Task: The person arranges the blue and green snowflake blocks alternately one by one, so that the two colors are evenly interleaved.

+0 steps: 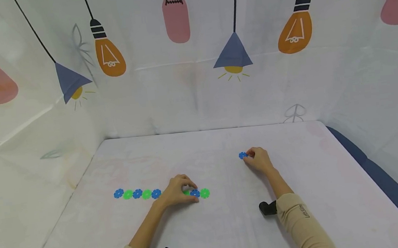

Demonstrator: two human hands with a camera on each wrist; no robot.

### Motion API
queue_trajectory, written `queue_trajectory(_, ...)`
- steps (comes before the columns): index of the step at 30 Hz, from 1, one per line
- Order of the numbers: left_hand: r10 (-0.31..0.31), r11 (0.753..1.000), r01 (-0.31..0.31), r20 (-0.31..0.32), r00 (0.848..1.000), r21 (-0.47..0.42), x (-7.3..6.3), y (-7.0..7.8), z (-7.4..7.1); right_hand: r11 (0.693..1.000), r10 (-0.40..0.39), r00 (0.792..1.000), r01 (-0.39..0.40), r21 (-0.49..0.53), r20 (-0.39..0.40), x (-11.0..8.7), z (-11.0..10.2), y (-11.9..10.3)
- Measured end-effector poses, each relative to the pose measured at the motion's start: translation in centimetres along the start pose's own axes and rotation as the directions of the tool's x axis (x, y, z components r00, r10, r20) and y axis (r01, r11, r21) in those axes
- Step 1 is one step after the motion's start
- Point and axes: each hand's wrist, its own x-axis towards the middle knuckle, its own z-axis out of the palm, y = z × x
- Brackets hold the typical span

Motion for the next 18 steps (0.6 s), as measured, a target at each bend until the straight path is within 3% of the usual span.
queue_trajectory(6,-0.018,1.0,0.017,0.032,0.999,0.008,0.8,0.8,0.7,1.0,-0.012,1.0,0.012,0.006,-0.003,0.0,0.0,0.2)
queue_trajectory(18,-0.052,0.997,0.05,0.031,0.998,0.055,1.1,1.7,1.2,1.0,-0.027,0.999,0.027,0.016,-0.019,0.1,0.0,0.3)
